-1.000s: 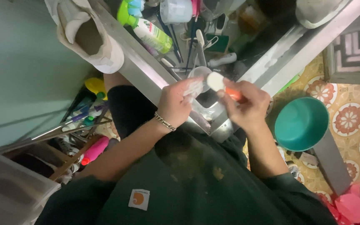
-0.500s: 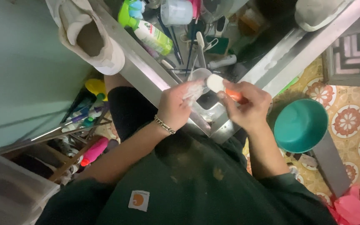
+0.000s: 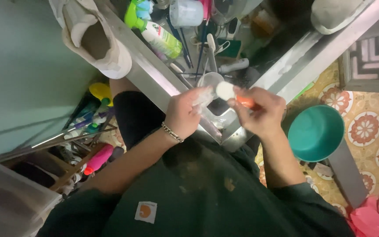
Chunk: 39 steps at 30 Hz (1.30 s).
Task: The person is cleaning a pair of white shoelaces by scrubbing them with a brush and cleaning solution, then rinsing them in a sink.
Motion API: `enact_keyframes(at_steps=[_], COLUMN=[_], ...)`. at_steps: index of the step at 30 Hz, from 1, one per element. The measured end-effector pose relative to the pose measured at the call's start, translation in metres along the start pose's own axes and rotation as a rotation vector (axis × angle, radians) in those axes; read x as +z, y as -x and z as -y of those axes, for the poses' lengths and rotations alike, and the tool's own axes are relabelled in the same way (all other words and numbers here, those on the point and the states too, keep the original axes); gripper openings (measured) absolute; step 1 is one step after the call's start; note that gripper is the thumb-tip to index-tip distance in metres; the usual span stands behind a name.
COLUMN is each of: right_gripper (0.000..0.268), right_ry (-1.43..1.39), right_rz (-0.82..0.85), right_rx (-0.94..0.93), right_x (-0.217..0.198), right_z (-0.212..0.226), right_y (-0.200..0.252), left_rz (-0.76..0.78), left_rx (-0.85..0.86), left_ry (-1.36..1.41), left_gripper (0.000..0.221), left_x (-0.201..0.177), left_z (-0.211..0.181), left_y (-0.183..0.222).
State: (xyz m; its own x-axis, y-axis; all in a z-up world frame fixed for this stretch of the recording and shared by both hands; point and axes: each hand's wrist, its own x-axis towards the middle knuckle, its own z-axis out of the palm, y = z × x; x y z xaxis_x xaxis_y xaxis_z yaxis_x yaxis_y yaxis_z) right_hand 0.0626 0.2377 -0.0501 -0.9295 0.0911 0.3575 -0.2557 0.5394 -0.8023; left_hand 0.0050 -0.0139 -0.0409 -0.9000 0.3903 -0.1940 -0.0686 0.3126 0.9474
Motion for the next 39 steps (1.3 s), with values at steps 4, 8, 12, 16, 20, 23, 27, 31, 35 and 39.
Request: enact_keyframes(at_steps=[4,8,12,16,20,23,27,31,35,39], right_gripper=[0.011,0.013,0.013,0.016,0.010,0.015,0.017,0.019,0.010,0.017], right_ry=[0.031,-0.006,-0.020,-0.008,-0.047,-0.006,0.022,0.051,0.066,-0.007], right_rz=[0.044,0.018,0.015,0.011,0.014,-0.004,0.013,0.027,0.054,0.073], right_rx=[-0.070,0.015,0.003,0.048,-0.010,-0.004,-0.017,-0.028,-0.021,0.028], right_x=[0.015,0.000,0.012,-0.014,0.009,-0.002,0.005,-0.017,0.007,-0.013], right_z=[0.058,0.021,0.033,-0.003,0.040,0.019,0.029,-0.001,0.032,0.020], right_y=[-0.013,-0.007,-0.004,-0.001,-0.003,-0.004,-0.001,-0.007,-0.008,-0.020], left_rz=[-0.053,-0.009,0.000,-0.026,-0.035,-0.020,-0.040,-0.040,-0.013,0.007], left_rx=[0.072,-0.019,0.002,-0.015,0.072,0.044,0.071,0.041,0.036,-0.020], left_ry=[0.055,-0.042,-0.049,-0.050,-0.010,-0.059,-0.005,0.072,0.087,0.049], left_gripper=[0.039,0.047,0.045,0.045,0.037,0.037,0.035,0.034,0.035,0.037], left_x=[-0.004,0.002,-0.002,0.013,0.005,0.007,0.003,0.008,-0.001,0.003], left_z=[-0.053,0.011,-0.019,-0.010,-0.018,0.018,-0.018,0.019,-0.030,0.005], left_y=[0.002,0.003,0.008,0.001,0.002,0.002,0.001,0.005,0.003,0.003])
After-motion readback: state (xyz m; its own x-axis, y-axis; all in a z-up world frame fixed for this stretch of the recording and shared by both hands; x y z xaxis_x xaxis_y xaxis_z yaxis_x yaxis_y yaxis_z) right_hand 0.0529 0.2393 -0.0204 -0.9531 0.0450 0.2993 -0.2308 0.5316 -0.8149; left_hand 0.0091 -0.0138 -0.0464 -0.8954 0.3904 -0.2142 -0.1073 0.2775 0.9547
